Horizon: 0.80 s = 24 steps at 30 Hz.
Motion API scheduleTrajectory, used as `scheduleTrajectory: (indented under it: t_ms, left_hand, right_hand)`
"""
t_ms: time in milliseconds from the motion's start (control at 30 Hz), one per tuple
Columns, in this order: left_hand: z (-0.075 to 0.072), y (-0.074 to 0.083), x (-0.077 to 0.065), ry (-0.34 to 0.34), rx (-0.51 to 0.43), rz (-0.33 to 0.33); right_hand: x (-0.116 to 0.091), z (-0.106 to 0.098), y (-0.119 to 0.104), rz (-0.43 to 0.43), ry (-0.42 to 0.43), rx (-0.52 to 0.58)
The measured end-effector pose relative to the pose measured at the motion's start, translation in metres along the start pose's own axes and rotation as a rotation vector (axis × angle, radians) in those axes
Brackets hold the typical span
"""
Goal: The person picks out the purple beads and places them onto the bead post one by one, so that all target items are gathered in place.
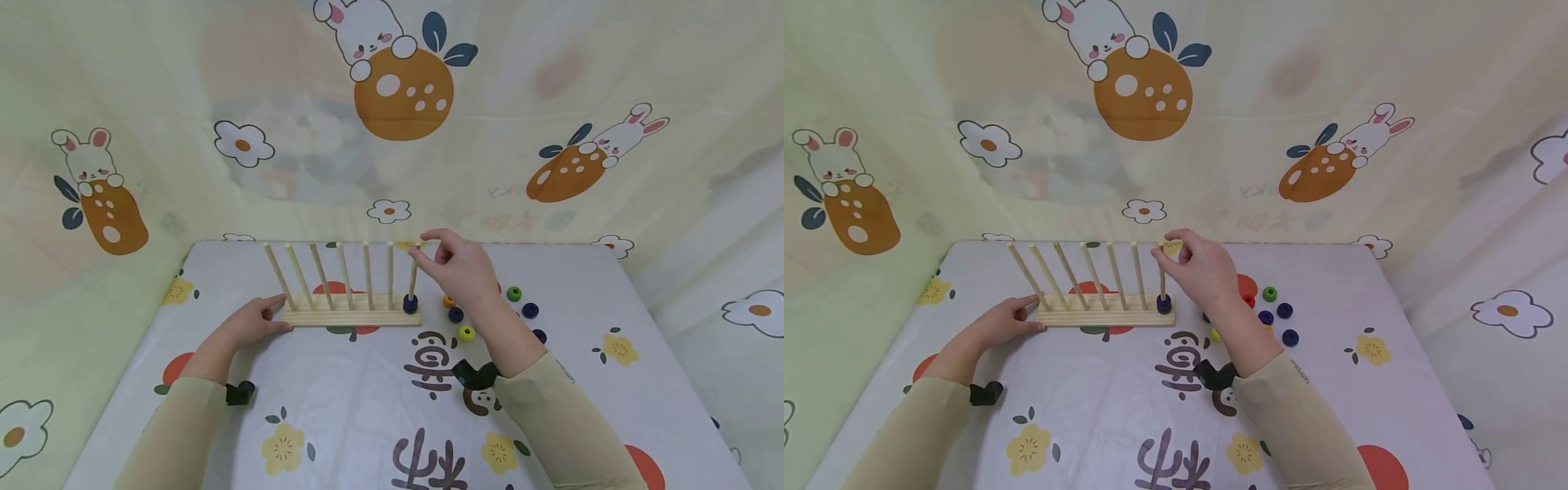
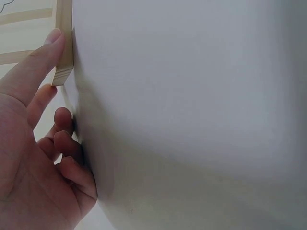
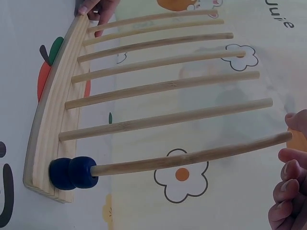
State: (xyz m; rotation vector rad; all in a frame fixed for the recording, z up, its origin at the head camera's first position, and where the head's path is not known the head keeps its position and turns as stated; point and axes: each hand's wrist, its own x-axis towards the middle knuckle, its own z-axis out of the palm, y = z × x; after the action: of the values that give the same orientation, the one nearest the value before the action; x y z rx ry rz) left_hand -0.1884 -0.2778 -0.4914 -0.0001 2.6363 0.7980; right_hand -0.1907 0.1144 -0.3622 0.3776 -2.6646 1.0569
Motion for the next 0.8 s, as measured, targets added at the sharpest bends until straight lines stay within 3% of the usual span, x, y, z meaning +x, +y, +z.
scheduleTrajectory:
  t_ms: [400, 800]
  left_hand:
    - [0.002, 0.001, 0.001, -0.012, 0.003, -0.03]
    - [0.001, 0.0, 0.001, -0.011, 0.017, -0.012]
  right_hand:
    - [-0.004, -0.002, 0.008, -0.016, -0.012, -0.028]
    - [-0.017, -0.007, 0.037, 0.069, -0.132, -0.152]
